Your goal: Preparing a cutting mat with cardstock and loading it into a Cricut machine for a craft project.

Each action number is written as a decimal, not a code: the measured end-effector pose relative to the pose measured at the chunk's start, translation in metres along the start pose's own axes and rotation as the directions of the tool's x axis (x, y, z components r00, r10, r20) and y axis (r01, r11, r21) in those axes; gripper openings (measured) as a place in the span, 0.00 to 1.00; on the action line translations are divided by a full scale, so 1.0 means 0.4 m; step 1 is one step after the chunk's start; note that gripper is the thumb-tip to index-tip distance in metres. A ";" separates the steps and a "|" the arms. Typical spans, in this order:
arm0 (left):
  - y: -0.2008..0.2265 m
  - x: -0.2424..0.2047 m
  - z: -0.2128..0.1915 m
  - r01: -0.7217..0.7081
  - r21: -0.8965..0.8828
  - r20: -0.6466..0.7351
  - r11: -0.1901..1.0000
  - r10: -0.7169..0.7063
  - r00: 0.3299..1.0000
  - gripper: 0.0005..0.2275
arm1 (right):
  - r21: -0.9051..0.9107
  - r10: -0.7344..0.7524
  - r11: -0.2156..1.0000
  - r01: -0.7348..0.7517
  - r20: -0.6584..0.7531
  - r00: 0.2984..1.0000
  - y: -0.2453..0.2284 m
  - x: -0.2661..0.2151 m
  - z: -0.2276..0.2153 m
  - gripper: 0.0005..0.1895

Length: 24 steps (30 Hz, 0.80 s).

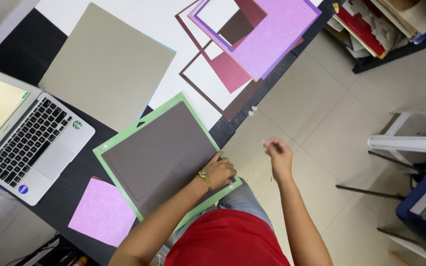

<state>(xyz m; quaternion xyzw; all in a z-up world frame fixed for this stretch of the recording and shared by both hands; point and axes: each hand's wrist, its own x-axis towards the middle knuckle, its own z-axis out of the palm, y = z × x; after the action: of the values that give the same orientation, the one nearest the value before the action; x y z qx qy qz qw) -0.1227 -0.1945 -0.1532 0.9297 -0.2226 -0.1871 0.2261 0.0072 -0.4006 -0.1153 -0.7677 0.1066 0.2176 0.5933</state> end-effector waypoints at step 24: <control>-0.030 0.016 -0.263 0.158 0.004 -0.213 0.987 -0.154 0.965 0.13 | -0.010 0.001 1.000 -0.003 -0.261 0.965 -0.087 0.191 0.158 0.22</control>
<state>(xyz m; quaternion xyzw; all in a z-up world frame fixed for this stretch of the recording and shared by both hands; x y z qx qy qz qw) -0.0663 -0.1525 -0.0737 0.9613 -0.1254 -0.1015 0.2235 0.0762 -0.3234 -0.1329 -0.7926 0.1835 0.1157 0.5699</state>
